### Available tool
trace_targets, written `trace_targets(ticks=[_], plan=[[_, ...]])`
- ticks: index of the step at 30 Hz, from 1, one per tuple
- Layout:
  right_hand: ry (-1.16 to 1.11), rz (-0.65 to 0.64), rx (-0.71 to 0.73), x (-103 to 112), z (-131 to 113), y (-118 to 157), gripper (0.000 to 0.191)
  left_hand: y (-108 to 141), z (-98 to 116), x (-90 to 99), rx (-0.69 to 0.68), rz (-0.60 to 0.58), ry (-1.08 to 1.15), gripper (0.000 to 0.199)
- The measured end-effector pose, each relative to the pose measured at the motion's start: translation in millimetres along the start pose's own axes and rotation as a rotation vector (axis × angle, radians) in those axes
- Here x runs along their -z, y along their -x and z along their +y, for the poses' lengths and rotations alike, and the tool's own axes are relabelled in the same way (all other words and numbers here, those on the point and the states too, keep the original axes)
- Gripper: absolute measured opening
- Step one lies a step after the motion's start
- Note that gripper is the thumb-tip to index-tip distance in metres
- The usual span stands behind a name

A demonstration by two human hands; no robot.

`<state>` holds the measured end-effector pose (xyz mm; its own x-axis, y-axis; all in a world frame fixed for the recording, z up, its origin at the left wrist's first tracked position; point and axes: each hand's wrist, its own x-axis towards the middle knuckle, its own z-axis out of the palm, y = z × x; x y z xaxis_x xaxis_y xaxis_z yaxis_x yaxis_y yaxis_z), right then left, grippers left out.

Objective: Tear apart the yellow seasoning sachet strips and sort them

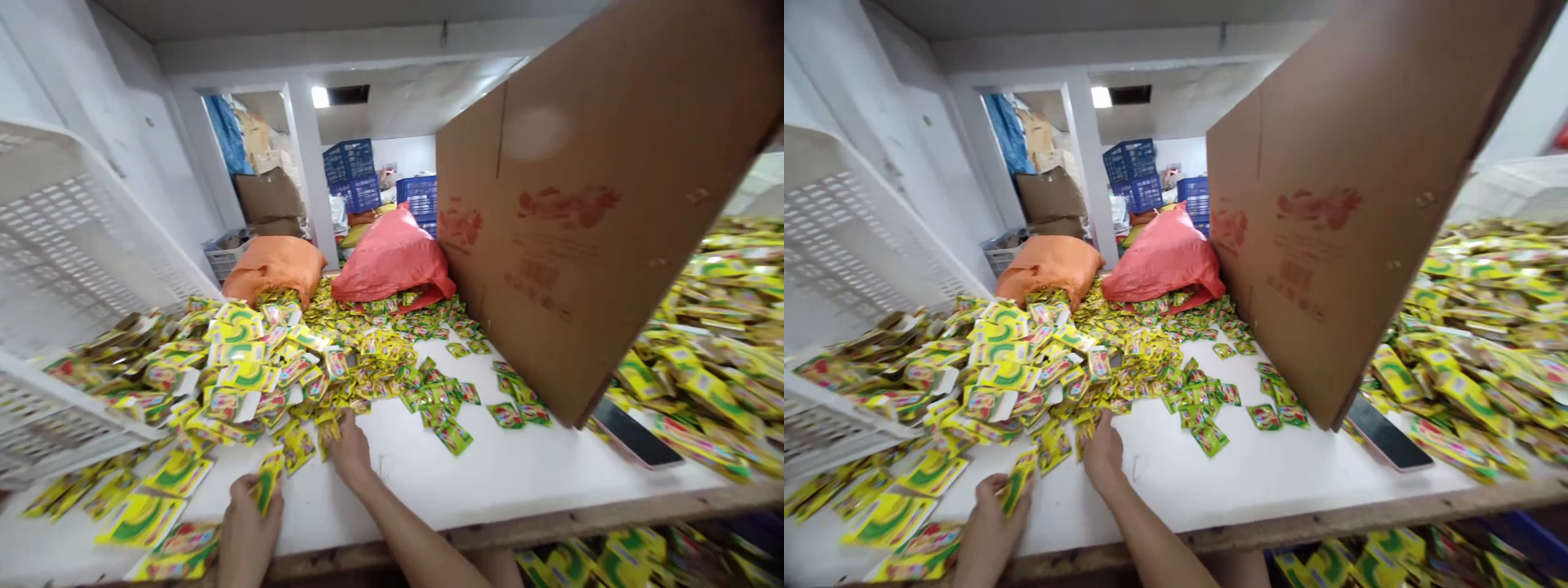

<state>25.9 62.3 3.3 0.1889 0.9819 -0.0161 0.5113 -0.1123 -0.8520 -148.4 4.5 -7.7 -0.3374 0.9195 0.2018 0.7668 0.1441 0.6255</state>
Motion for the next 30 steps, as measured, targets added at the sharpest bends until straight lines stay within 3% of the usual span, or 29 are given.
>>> trace_targets(ticks=[2, 5, 8, 10, 12, 15, 18, 21, 23, 25, 30], plan=[[-0.106, 0.007, 0.021, 30, 24, 5, 0.036, -1, -1, 2.2, 0.094, 0.028, 0.353, 0.048], [-0.244, 0.061, 0.037, 99, 69, 14, 0.022, 4, 7, 6.0, 0.244, 0.019, 0.693, 0.055], [-0.303, 0.169, -0.016, 163, 106, 21, 0.037, 13, 25, 2.1, 0.349, -0.052, 0.864, 0.055], [-0.296, 0.239, -0.066, 185, 123, 25, 0.045, 19, 41, -5.7, 0.402, -0.138, 0.999, 0.056], [-0.249, 0.291, -0.115, 190, 132, 28, 0.05, 25, 58, -14.8, 0.441, -0.21, 1.099, 0.059], [-0.101, 0.311, -0.183, 179, 135, 31, 0.044, 35, 77, -22.9, 0.441, -0.277, 1.161, 0.063], [0.069, 0.324, -0.218, 171, 129, 31, 0.029, 46, 84, -21.9, 0.438, -0.393, 1.207, 0.062], [0.38, 0.356, -0.197, 173, 118, 28, 0.036, 56, 84, -20.0, 0.486, -0.522, 1.211, 0.055], [0.595, 0.327, -0.195, 175, 111, 22, 0.048, 61, 85, -23.0, 0.534, -0.587, 1.177, 0.05], [0.673, 0.254, -0.204, 174, 105, 15, 0.051, 64, 91, -29.9, 0.547, -0.619, 1.167, 0.045], [0.634, 0.109, -0.114, 168, 95, 20, 0.029, 58, 111, -50.2, 0.362, -0.589, 1.174, 0.044]])
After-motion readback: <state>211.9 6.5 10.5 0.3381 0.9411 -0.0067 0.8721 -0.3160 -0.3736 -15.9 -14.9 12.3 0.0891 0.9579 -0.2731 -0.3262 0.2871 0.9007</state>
